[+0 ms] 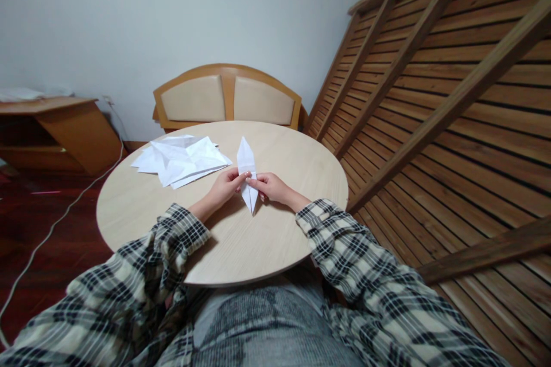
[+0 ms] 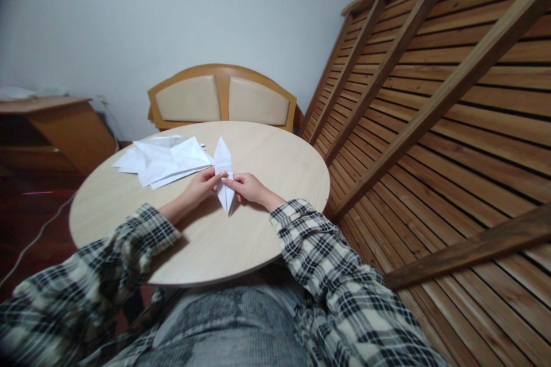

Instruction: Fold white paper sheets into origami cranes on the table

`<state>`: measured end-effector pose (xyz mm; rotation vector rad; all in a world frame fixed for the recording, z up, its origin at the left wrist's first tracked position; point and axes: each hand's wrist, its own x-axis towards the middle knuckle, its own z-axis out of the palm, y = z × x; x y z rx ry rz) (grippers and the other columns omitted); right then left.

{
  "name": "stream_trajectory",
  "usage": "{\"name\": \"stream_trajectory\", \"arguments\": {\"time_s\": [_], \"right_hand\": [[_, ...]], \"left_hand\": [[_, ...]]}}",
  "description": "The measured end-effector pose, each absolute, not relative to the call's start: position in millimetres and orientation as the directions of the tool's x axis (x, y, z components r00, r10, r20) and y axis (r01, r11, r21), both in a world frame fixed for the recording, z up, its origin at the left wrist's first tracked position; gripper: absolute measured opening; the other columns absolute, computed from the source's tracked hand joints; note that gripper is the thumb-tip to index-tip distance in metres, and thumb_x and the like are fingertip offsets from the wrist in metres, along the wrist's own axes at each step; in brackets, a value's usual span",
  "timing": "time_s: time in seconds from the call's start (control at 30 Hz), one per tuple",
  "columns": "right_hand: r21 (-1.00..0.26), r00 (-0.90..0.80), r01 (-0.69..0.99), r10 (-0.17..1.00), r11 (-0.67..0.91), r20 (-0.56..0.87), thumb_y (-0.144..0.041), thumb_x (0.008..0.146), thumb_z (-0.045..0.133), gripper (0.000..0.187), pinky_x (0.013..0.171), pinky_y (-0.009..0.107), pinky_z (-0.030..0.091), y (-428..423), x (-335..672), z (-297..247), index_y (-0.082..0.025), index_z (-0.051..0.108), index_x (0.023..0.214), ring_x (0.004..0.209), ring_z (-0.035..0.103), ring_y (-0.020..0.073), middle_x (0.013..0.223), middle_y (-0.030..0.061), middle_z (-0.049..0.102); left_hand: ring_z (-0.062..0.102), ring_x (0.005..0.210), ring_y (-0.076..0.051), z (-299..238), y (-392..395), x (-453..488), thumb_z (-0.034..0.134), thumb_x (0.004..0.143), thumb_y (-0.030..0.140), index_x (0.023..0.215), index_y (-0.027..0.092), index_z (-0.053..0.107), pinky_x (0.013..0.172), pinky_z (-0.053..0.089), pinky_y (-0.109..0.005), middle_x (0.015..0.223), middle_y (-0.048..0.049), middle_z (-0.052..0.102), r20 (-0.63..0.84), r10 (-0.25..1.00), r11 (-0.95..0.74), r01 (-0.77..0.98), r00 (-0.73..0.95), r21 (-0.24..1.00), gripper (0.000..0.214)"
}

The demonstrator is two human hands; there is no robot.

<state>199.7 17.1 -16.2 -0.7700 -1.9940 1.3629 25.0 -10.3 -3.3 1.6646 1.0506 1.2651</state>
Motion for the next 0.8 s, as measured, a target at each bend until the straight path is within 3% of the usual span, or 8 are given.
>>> {"name": "stream_trajectory", "arguments": {"time_s": [0.4,0.53,0.63,0.8], "right_hand": [[-0.931,-0.599,0.125,0.774,0.343,0.205,-0.054,0.097,0.041,0.045,0.041,0.021,0.036,15,200,-15,-0.017,0.054,0.075,0.042,0.046,0.0090,0.052,-0.0045,0.048],[-0.878,-0.445,0.122,0.816,0.463,0.368,-0.043,0.093,0.054,0.028,0.047,0.022,0.038,19,201,-15,-0.018,0.055,0.105,0.052,0.049,0.0101,0.064,-0.0052,0.050],[-0.832,-0.349,0.099,0.802,0.546,0.485,-0.033,0.089,0.059,0.043,0.056,0.023,0.041,22,201,-14,-0.021,0.046,0.128,0.062,0.050,0.0110,0.074,-0.0047,0.049],[-0.791,-0.332,0.087,0.766,0.606,0.550,-0.028,0.085,0.062,0.052,0.060,0.025,0.041,25,201,-15,-0.022,0.044,0.133,0.067,0.050,0.0116,0.080,-0.0032,0.049]], "left_hand": [[0.042,0.055,-0.012,1,-14,27,0.063,0.083,0.036,0.074,0.015,0.060,0.053,0.033,-0.027,0.060,0.0015,0.049,0.330,0.927,-0.355,0.134,0.180,0.925,0.022],[0.042,0.056,-0.012,3,-16,29,0.064,0.081,0.037,0.078,0.014,0.063,0.054,0.033,-0.026,0.063,0.0007,0.052,0.324,0.927,-0.352,0.146,0.187,0.924,0.023],[0.041,0.056,-0.012,4,-18,29,0.065,0.079,0.037,0.080,0.013,0.066,0.054,0.032,-0.026,0.063,0.0006,0.054,0.304,0.927,-0.343,0.166,0.220,0.925,0.024],[0.042,0.056,-0.012,1,-16,28,0.066,0.078,0.036,0.083,0.011,0.069,0.054,0.032,-0.027,0.065,-0.0017,0.058,0.263,0.934,-0.309,0.176,0.242,0.935,0.026]]}}
